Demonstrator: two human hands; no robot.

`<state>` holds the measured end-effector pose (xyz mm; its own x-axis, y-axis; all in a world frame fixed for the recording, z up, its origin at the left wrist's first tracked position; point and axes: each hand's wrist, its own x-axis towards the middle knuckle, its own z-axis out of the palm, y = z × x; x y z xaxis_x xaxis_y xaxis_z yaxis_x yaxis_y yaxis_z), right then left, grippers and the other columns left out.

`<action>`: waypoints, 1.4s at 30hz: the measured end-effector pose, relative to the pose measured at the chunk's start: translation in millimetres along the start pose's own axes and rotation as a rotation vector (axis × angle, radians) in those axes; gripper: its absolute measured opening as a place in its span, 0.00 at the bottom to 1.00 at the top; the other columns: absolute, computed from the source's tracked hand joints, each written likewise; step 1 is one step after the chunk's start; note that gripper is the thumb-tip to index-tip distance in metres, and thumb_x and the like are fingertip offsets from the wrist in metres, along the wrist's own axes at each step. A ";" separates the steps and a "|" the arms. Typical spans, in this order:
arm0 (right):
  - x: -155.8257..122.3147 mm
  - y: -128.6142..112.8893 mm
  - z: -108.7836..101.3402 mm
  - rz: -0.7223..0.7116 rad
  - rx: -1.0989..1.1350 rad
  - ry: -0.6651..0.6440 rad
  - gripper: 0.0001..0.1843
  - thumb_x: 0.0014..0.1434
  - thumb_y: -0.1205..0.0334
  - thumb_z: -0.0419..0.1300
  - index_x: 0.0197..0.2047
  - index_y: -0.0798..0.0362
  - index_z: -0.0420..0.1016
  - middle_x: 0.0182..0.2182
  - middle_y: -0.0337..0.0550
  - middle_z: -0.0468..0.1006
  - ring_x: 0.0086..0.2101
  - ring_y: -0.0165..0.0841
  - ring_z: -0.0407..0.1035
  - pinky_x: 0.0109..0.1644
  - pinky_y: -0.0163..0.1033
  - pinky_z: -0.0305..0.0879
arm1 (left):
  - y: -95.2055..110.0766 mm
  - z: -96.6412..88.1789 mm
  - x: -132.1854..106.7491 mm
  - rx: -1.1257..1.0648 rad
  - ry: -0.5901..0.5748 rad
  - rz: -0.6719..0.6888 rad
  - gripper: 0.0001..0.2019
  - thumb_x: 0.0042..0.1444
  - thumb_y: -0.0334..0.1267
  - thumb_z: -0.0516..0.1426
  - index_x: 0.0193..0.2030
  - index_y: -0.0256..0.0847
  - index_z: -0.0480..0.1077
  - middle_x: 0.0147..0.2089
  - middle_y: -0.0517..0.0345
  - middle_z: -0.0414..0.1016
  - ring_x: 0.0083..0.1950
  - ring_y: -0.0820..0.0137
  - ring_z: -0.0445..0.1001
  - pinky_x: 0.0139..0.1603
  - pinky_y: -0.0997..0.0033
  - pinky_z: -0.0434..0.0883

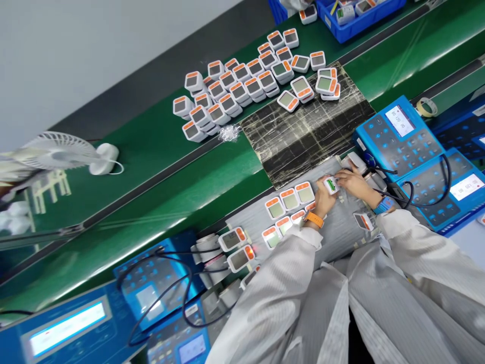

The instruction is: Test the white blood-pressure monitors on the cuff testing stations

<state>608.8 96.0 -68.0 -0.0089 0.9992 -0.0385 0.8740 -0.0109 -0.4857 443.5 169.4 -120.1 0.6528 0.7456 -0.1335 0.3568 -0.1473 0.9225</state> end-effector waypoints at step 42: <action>-66.3 -46.6 -6.1 0.350 0.354 0.130 0.17 0.64 0.53 0.61 0.53 0.51 0.78 0.47 0.49 0.84 0.44 0.42 0.80 0.49 0.49 0.77 | 40.4 -24.5 -78.6 0.094 -0.002 0.178 0.38 0.45 0.22 0.63 0.64 0.44 0.62 0.63 0.44 0.67 0.65 0.50 0.68 0.66 0.48 0.68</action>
<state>571.5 30.5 -37.5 0.3350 0.9295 -0.1543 0.5952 -0.3357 -0.7301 390.3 120.7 -63.4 0.7123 0.7013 0.0280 0.2966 -0.3369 0.8936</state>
